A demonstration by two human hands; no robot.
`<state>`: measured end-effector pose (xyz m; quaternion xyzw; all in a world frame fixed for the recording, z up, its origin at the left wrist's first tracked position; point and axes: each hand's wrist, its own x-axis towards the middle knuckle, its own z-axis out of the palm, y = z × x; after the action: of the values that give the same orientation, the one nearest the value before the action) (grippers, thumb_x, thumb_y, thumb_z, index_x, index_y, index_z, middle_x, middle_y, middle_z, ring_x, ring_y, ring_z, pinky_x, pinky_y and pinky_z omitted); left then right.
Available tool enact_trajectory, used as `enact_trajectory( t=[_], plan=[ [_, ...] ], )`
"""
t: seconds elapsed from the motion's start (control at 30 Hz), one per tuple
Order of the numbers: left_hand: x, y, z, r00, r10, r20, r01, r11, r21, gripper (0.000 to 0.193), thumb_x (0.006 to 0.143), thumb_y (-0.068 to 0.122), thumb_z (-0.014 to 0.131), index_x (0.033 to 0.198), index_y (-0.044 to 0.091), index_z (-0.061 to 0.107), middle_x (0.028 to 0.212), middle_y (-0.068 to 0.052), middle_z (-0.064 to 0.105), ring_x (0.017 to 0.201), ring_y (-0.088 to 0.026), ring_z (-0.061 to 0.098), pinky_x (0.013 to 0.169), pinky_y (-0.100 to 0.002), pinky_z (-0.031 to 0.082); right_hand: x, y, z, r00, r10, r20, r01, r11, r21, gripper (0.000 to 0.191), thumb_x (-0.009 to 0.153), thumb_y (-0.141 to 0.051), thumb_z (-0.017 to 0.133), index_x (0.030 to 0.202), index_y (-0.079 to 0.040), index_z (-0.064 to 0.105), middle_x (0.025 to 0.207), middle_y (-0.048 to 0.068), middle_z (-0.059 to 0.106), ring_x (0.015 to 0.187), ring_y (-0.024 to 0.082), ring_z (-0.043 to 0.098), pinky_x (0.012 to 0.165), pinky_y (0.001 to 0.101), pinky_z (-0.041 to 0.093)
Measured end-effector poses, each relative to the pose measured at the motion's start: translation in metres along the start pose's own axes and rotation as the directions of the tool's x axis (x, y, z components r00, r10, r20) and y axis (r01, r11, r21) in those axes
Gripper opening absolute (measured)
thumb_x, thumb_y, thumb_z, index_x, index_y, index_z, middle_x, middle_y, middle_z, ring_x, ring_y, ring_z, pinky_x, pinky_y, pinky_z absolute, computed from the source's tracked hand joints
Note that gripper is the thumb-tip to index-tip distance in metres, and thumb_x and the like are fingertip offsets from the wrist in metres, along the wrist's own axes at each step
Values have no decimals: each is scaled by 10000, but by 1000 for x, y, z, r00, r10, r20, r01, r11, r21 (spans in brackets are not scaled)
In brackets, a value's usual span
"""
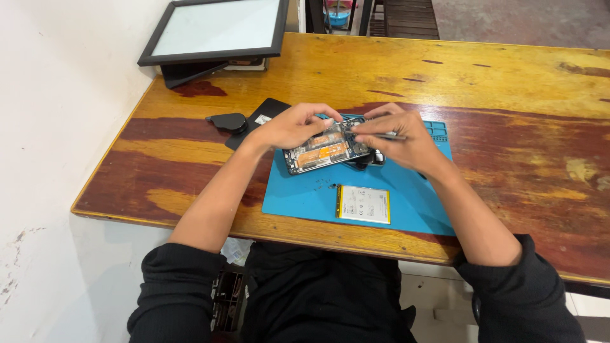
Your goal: The person works on a disassembled smartphone at a repair bench, holding the phone with one hand while using a pry tool with the other to lever components and adhesive inside the phone body. A removed battery lies on the mat beside the phone, and the person repeatedly repositions the phone to pry along its inner edges.
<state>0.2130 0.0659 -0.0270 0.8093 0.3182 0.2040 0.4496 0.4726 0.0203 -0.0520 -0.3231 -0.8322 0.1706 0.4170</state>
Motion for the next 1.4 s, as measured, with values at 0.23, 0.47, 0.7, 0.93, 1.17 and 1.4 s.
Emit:
enact_trajectory(
  t=[0.23, 0.47, 0.7, 0.93, 1.17, 1.4],
  plan=[
    [20, -16, 7, 999, 43, -27, -42, 999, 33, 359, 1057, 221, 547, 1349, 39, 652, 797, 3, 692, 705, -43, 552, 631, -235, 477, -2, 11, 16, 989, -121, 82, 141, 937, -320, 242, 837, -90, 796, 1079, -82, 809, 1063, 72, 788, 979, 255, 678, 872, 425, 517],
    [24, 1, 4, 999, 35, 8, -36, 995, 88, 518, 942, 235, 713, 1391, 6, 594, 1107, -109, 767, 943, -93, 716, 824, -255, 575, 2, -9, 7, 985, -144, 90, 168, 901, -401, 250, 869, -87, 768, 1117, -64, 790, 1135, 91, 766, 1007, 271, 676, 881, 412, 536],
    [16, 7, 7, 997, 32, 63, -29, 999, -44, 557, 932, 193, 732, 1432, 11, 562, 1191, -121, 762, 1035, -89, 674, 880, -257, 560, -5, -27, 1, 972, -221, 81, 233, 851, -470, 246, 882, -91, 761, 1126, -65, 784, 1147, 73, 767, 995, 267, 671, 897, 405, 524],
    [3, 20, 12, 994, 69, 80, -59, 991, -118, 490, 976, 177, 680, 1420, -3, 579, 1183, -100, 757, 1023, -76, 660, 881, -244, 556, -9, -49, -7, 957, -287, 54, 280, 853, -441, 264, 902, -71, 746, 1162, -26, 757, 1175, 105, 751, 1013, 288, 683, 889, 406, 530],
    [0, 19, 18, 990, 101, 99, -86, 985, -147, 401, 1046, 103, 524, 1430, 4, 581, 1120, -58, 744, 939, -62, 644, 835, -235, 558, -14, -54, 0, 986, -160, -45, 143, 954, -263, 177, 931, -48, 760, 1100, -7, 728, 1050, 117, 734, 943, 311, 708, 807, 391, 566],
    [5, 9, 23, 994, 87, 68, -78, 990, -121, 370, 1070, 110, 497, 1412, 16, 603, 1084, -50, 747, 907, -49, 637, 797, -229, 550, -14, -41, 5, 976, -199, -86, 183, 969, -165, 152, 912, -9, 765, 1060, 3, 733, 1049, 137, 752, 947, 290, 742, 807, 350, 602]
  ],
)
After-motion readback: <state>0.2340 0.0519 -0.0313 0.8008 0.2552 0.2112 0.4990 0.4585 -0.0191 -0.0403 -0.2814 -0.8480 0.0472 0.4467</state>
